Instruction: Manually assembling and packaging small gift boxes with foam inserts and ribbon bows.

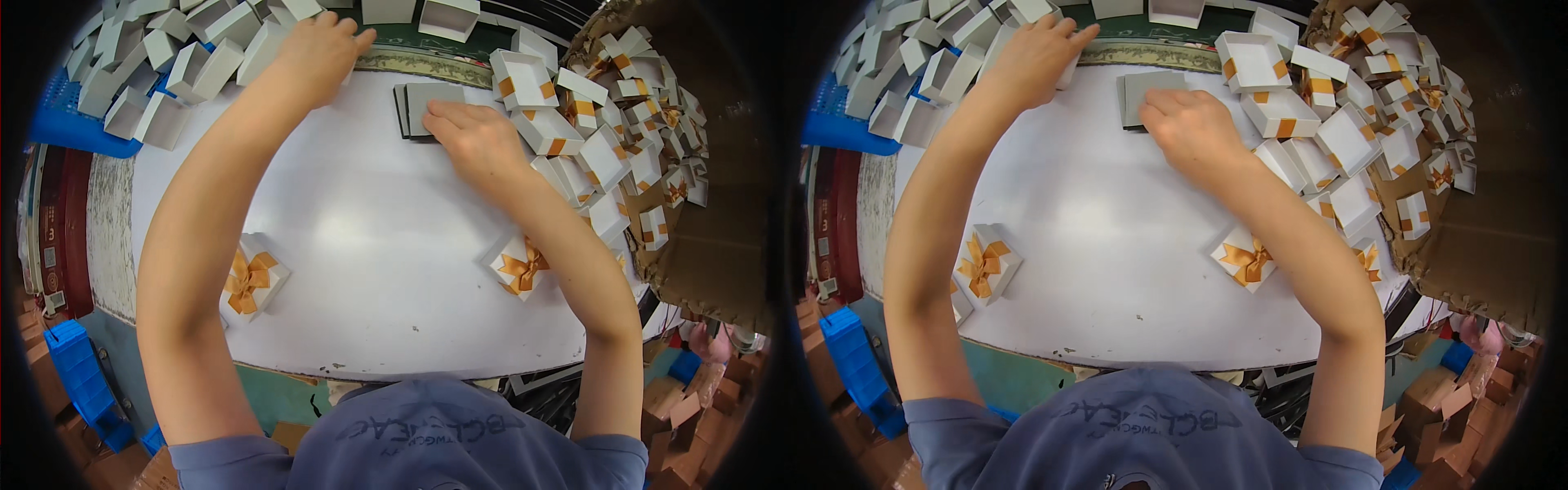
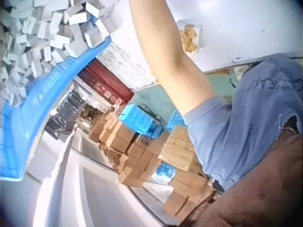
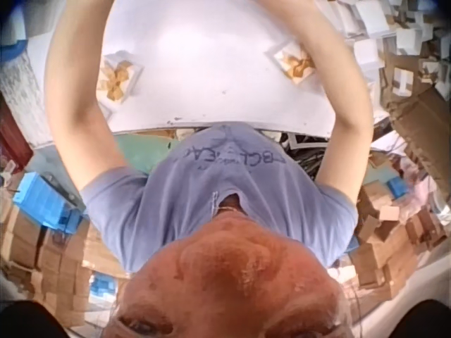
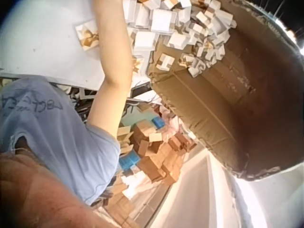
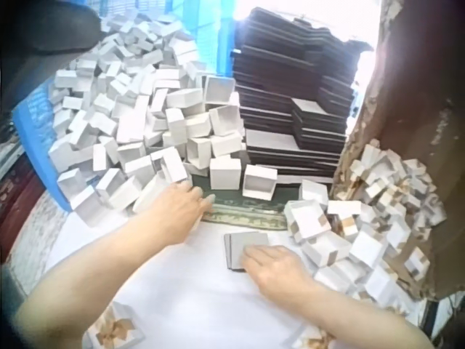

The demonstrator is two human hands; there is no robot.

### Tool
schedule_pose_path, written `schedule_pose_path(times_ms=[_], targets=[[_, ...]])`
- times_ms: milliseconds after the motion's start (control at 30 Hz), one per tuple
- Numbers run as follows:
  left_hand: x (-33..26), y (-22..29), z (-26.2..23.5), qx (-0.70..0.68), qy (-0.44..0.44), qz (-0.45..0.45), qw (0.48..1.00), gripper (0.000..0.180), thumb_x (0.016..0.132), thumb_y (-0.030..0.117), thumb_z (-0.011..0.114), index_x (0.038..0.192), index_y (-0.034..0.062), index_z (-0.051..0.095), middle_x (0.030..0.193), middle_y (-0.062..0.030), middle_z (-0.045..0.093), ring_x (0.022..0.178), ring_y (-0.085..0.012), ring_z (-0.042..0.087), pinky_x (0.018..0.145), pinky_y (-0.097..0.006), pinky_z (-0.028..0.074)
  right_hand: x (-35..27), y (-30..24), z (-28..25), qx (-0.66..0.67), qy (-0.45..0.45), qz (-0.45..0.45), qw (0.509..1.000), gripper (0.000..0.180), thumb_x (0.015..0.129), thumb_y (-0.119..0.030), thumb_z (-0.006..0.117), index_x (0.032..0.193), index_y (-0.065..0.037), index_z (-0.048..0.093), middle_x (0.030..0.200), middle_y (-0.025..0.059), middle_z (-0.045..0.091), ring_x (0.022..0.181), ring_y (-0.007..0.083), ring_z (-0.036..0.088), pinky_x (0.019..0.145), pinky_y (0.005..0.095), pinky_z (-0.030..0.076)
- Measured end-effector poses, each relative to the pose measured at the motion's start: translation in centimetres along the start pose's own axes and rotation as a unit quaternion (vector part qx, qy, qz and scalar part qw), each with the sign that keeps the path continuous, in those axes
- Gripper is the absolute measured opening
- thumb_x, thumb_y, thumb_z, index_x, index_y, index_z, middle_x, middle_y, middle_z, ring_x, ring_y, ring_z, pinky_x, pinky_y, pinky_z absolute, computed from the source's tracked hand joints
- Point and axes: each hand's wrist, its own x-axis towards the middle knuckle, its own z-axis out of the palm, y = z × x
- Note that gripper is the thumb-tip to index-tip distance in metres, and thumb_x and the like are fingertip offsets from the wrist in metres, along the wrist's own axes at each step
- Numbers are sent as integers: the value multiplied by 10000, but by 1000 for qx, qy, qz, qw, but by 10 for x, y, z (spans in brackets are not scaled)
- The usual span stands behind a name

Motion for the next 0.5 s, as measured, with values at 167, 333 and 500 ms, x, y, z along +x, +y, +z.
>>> schedule_pose_path(times_ms=[167,333,500], targets=[[-94,57,-36,-316,308,-36,897,702,577,39,687,1221,69,408,1144,-149,471,1095,-345,437,913,-427,385,-5,6,-20,70,87,83,990,210,747,25,560,936,-22,638,950,114,658,883,252,632,741,362,500],[-170,131,-2,-561,136,-107,809,768,602,90,718,1230,37,278,1163,-212,346,1107,-384,372,948,-410,355,-38,-52,-42,111,95,-116,982,271,629,-24,612,897,-34,648,757,23,560,669,190,539,541,292,418],[-178,143,15,-475,148,-64,865,848,601,192,778,1238,18,247,1180,-207,324,1077,-374,364,928,-448,319,-45,-78,-39,154,12,-120,981,258,605,-83,613,859,-41,632,768,3,511,693,175,516,556,296,415]])
